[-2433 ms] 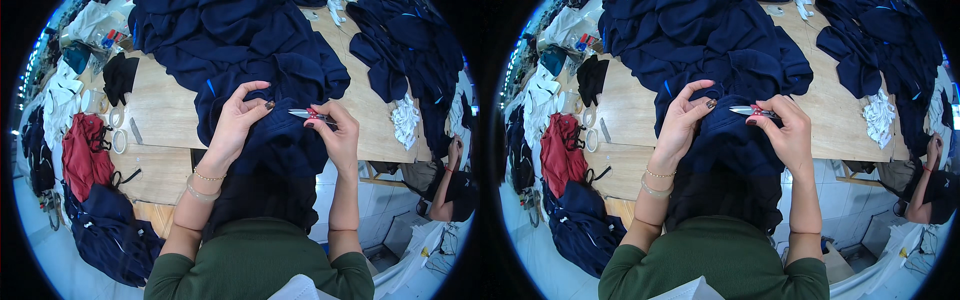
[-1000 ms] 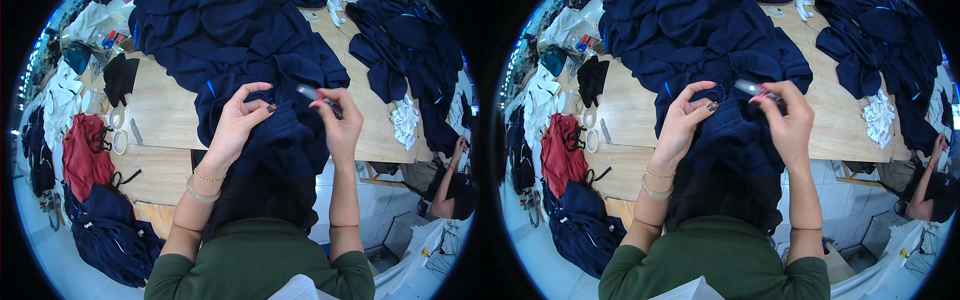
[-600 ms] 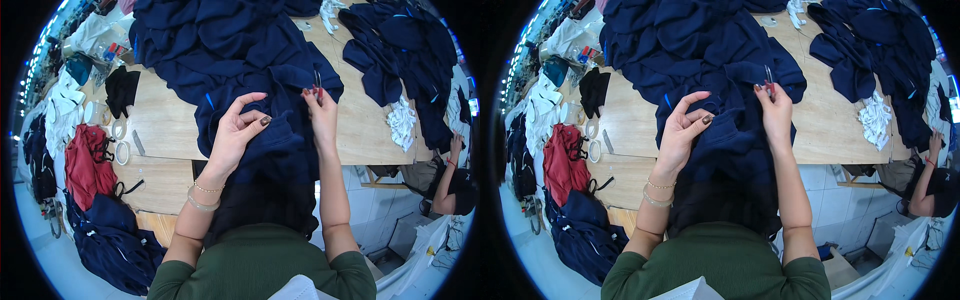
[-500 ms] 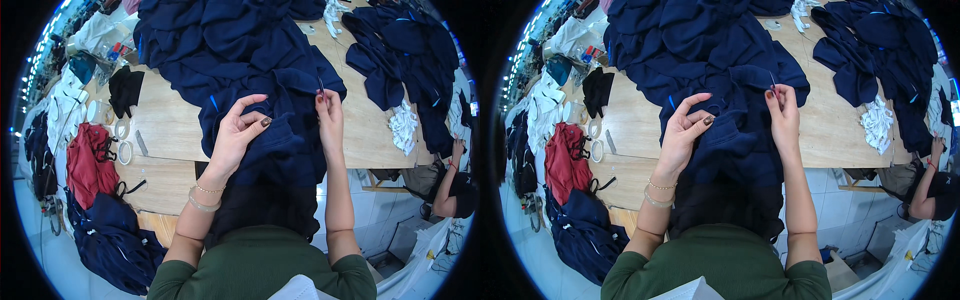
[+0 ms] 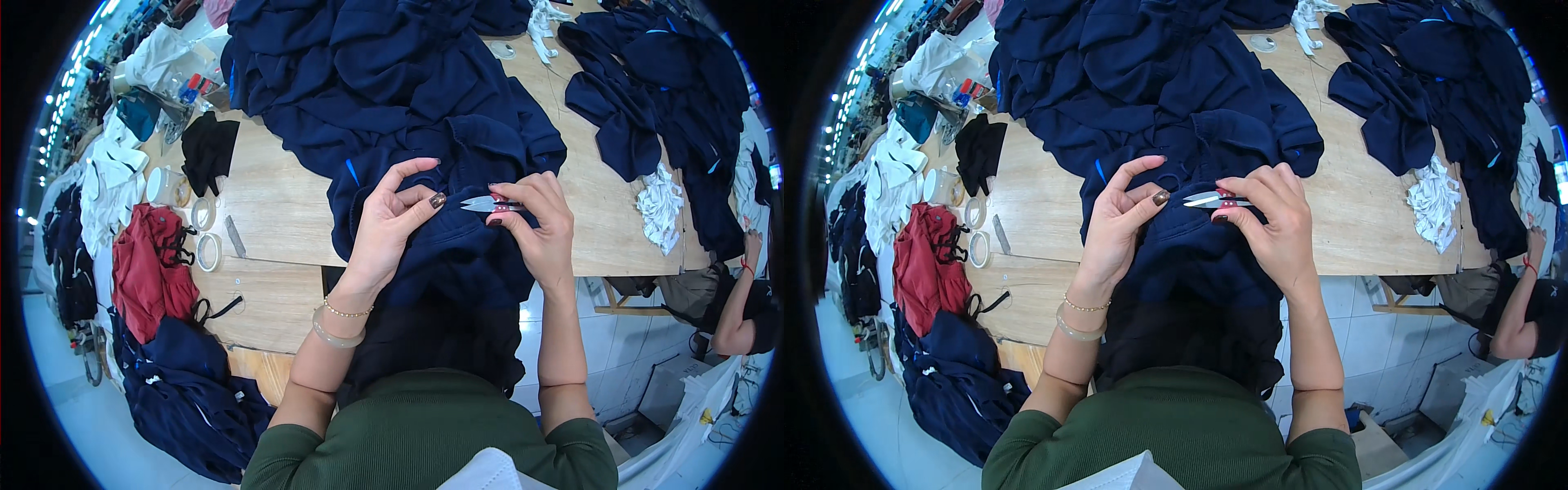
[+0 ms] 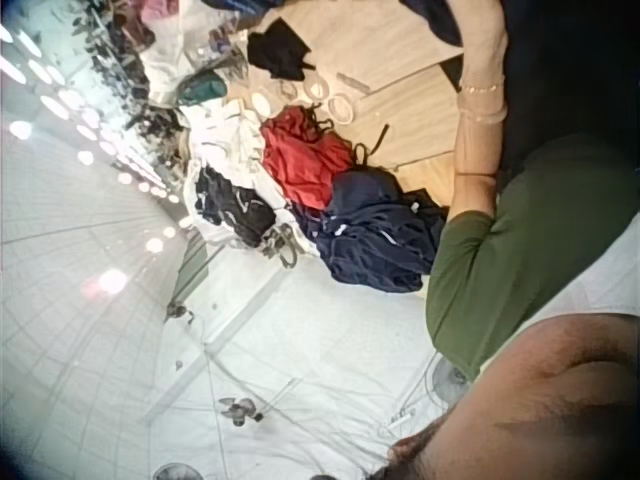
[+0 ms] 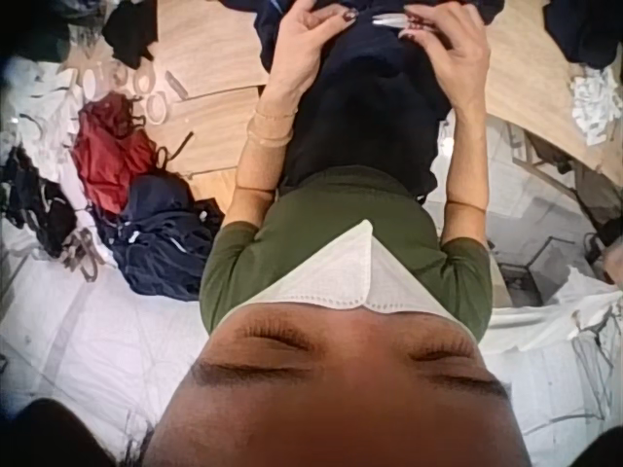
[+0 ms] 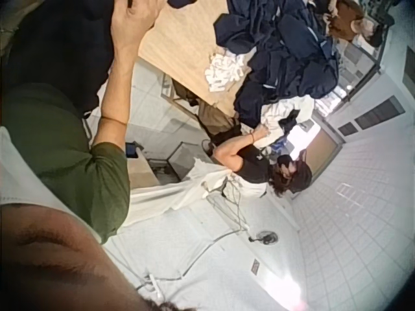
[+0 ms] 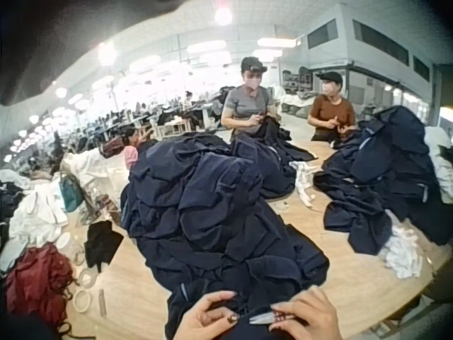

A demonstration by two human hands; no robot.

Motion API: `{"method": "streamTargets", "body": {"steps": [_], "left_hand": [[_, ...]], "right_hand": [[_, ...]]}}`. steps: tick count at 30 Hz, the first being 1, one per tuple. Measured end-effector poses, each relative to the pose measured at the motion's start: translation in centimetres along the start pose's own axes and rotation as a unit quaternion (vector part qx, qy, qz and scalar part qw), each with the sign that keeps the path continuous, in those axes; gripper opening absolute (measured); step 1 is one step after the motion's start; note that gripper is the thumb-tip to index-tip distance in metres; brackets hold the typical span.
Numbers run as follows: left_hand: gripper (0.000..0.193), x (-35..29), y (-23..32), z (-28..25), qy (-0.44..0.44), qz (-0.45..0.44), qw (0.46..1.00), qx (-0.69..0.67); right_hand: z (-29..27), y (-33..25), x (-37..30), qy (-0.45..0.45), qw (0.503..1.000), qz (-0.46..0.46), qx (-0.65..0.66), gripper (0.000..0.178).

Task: Trimming loose threads from dark blue athletic trousers using small snips.

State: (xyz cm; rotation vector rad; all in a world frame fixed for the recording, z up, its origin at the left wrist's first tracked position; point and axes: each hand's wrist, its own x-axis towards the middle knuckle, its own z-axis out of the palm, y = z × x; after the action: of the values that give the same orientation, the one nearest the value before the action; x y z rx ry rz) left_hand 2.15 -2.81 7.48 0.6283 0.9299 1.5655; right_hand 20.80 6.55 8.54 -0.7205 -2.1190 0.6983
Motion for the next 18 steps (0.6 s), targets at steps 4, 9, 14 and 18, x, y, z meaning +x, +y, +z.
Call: {"method": "streamTargets", "body": {"steps": [4,9,14,18], "left_hand": [[0.046,-0.08,0.0,0.07,0.003,-0.007,1.0,0.011],[0.046,-0.01,0.04,0.05,0.004,-0.007,1.0,0.002],[0.044,0.01,0.0,-0.04,0.004,-0.017,1.0,-0.018],[0.044,0.02,-0.13,-0.3,0.004,-0.006,1.0,-0.014]], "right_hand": [[0.33,-0.18,0.3,-0.015,1.0,-0.015,-0.012,0.023],[0.01,0.09,0.3,0.001,1.0,-0.004,-0.002,0.023],[0.36,-0.17,0.25,0.0,0.999,-0.033,-0.013,0.023],[0.32,-0.07,0.2,0.007,1.0,-0.01,0.006,0.023]]}}
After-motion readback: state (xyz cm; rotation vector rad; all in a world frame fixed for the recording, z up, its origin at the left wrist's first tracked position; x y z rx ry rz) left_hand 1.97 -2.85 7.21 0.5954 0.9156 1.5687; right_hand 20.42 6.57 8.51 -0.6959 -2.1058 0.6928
